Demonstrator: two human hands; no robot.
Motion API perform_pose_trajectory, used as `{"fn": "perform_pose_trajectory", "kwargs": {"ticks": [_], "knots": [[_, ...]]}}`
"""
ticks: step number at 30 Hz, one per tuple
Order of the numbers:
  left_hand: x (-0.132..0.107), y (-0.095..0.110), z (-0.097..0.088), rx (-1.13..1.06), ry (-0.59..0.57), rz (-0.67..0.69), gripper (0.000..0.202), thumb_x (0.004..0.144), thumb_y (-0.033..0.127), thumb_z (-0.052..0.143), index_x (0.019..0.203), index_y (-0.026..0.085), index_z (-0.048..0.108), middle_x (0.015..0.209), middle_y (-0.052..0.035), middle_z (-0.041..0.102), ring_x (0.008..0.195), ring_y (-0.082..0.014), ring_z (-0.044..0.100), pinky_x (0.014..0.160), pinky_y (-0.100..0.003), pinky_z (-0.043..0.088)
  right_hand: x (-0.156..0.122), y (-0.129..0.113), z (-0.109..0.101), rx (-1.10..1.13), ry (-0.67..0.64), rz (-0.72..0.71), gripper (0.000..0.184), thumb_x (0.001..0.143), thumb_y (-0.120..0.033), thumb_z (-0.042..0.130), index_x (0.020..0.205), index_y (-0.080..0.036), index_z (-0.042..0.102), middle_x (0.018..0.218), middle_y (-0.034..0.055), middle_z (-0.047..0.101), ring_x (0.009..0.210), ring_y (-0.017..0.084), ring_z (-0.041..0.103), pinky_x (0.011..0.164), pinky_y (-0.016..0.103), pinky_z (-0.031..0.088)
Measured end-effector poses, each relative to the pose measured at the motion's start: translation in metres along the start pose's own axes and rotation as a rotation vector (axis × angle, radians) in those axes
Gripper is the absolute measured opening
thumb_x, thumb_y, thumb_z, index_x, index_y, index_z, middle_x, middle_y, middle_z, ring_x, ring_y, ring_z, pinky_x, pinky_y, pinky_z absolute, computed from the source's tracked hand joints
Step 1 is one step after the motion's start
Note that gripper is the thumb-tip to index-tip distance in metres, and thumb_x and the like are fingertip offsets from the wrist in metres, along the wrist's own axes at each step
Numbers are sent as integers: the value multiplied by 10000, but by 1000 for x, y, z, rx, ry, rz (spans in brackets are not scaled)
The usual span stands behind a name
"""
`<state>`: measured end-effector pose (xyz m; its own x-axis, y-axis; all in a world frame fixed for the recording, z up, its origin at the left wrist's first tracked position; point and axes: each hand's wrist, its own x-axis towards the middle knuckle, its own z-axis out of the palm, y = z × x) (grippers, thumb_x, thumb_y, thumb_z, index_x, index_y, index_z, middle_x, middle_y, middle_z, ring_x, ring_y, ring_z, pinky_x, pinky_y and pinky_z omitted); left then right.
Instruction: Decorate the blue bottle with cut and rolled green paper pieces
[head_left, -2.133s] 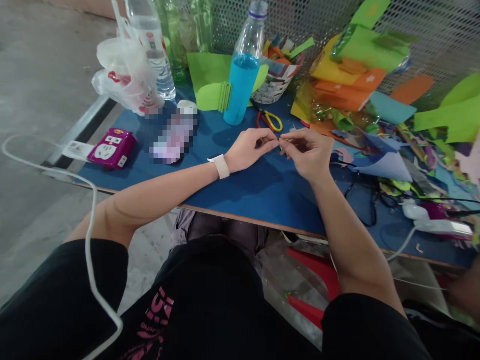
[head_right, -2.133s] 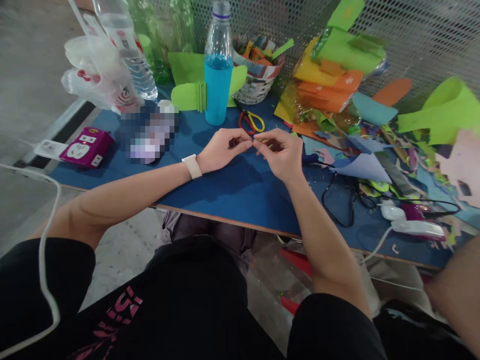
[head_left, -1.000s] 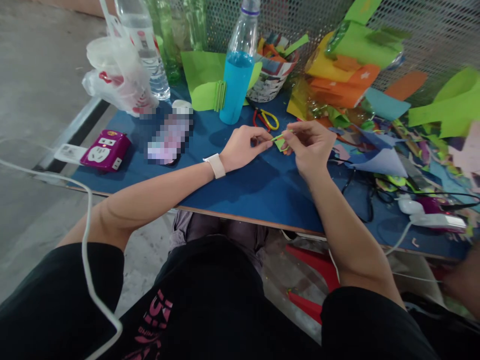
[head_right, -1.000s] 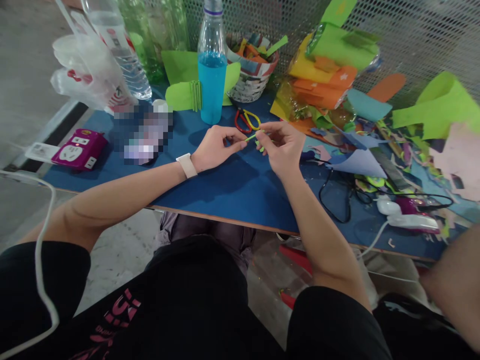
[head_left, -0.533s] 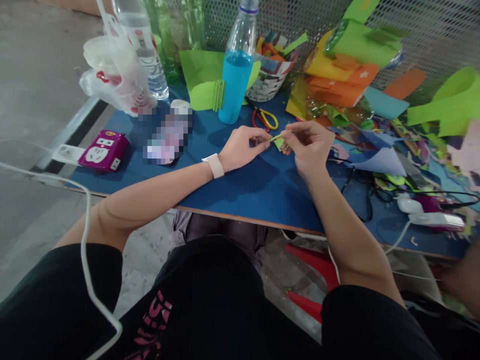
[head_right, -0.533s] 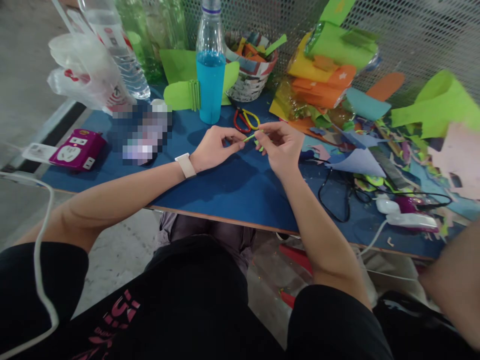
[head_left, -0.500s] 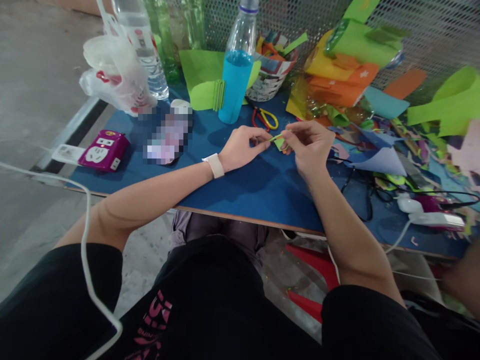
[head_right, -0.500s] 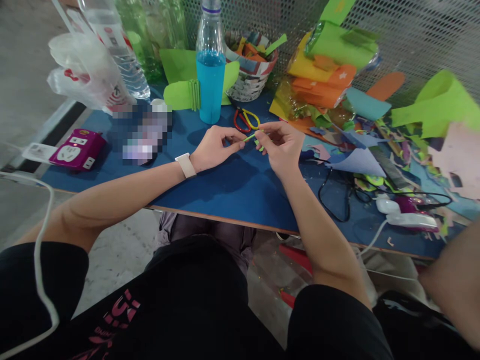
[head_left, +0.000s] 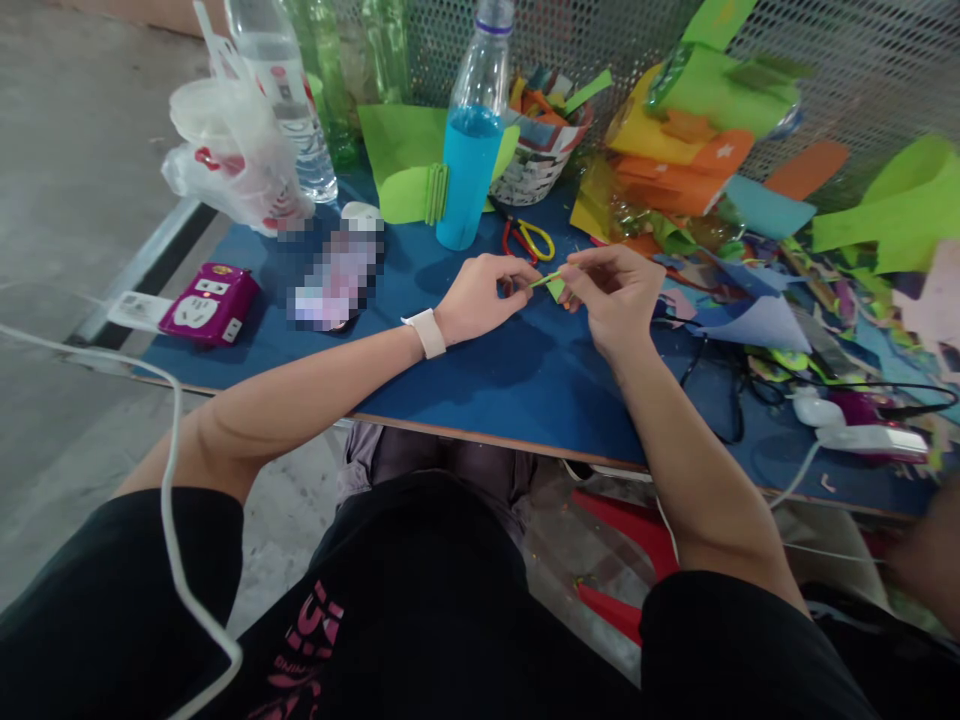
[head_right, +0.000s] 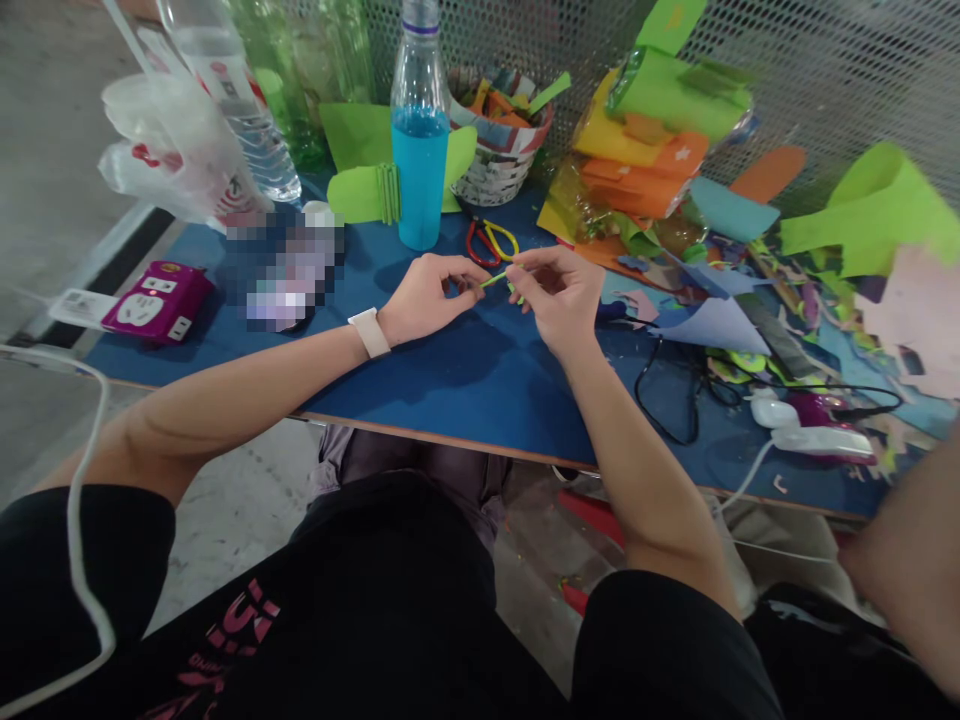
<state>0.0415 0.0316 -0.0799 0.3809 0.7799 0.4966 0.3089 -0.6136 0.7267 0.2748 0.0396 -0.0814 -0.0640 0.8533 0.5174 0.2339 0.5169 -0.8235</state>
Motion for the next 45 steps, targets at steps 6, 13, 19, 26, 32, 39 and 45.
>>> {"fn": "perform_pose_trajectory", "kwargs": {"ticks": [6, 13, 19, 26, 32, 39, 45], "knots": [[-12, 17, -40, 277, -172, 103, 342, 995, 102, 639, 1189, 197, 904, 1134, -78, 906, 962, -235, 841, 961, -380, 646, 0, -8, 3, 9, 15, 0, 493, 836, -774, 987, 980, -331, 825, 701, 0, 717, 529, 183, 683, 455, 354, 544], [-39, 26, -68, 474, -155, 44, 268, 1097, 249, 613, 1186, 189, 860, 1140, -108, 889, 982, -265, 823, 909, -396, 630, -5, -20, 7, -36, -39, 31, 511, 837, -790, 962, 969, -312, 836, 777, 14, 768, 575, 196, 713, 485, 375, 585], [-13, 26, -36, 538, -250, 124, 265, 1157, 351, 630, 1103, 172, 818, 1016, -109, 846, 939, -269, 797, 782, -368, 545, -7, -22, 14, -1, -112, 50, 443, 810, -716, 1002, 912, -308, 862, 709, 17, 789, 550, 216, 713, 492, 388, 597], [1, 4, -14, 521, -234, 175, 281, 1168, 287, 632, 965, 176, 791, 934, -97, 826, 888, -256, 781, 758, -368, 497, -7, -18, 8, -80, -125, 14, 387, 843, -650, 1000, 930, -285, 902, 736, 30, 828, 569, 223, 737, 508, 379, 580], [-4, -4, -16, 568, -245, 166, 204, 1162, 307, 698, 1078, 173, 826, 991, -114, 849, 964, -289, 776, 839, -399, 500, -9, -18, 7, -256, -134, -93, 307, 913, -608, 958, 920, -303, 919, 820, 45, 864, 651, 238, 761, 584, 402, 602], [-4, -8, -21, 508, -222, 117, 114, 1137, 274, 733, 1121, 202, 820, 1032, -77, 876, 1033, -301, 756, 929, -433, 461, -7, -19, 5, -244, -91, -42, 291, 931, -578, 951, 1003, -300, 903, 812, 39, 852, 596, 225, 738, 517, 382, 555], [-5, -3, -25, 430, -122, 75, 151, 1150, 266, 693, 1148, 229, 839, 1093, -78, 882, 1059, -306, 746, 979, -463, 460, -6, -16, 2, -229, -129, -41, 291, 930, -585, 960, 954, -303, 893, 721, 27, 798, 563, 221, 733, 492, 363, 535]]}}
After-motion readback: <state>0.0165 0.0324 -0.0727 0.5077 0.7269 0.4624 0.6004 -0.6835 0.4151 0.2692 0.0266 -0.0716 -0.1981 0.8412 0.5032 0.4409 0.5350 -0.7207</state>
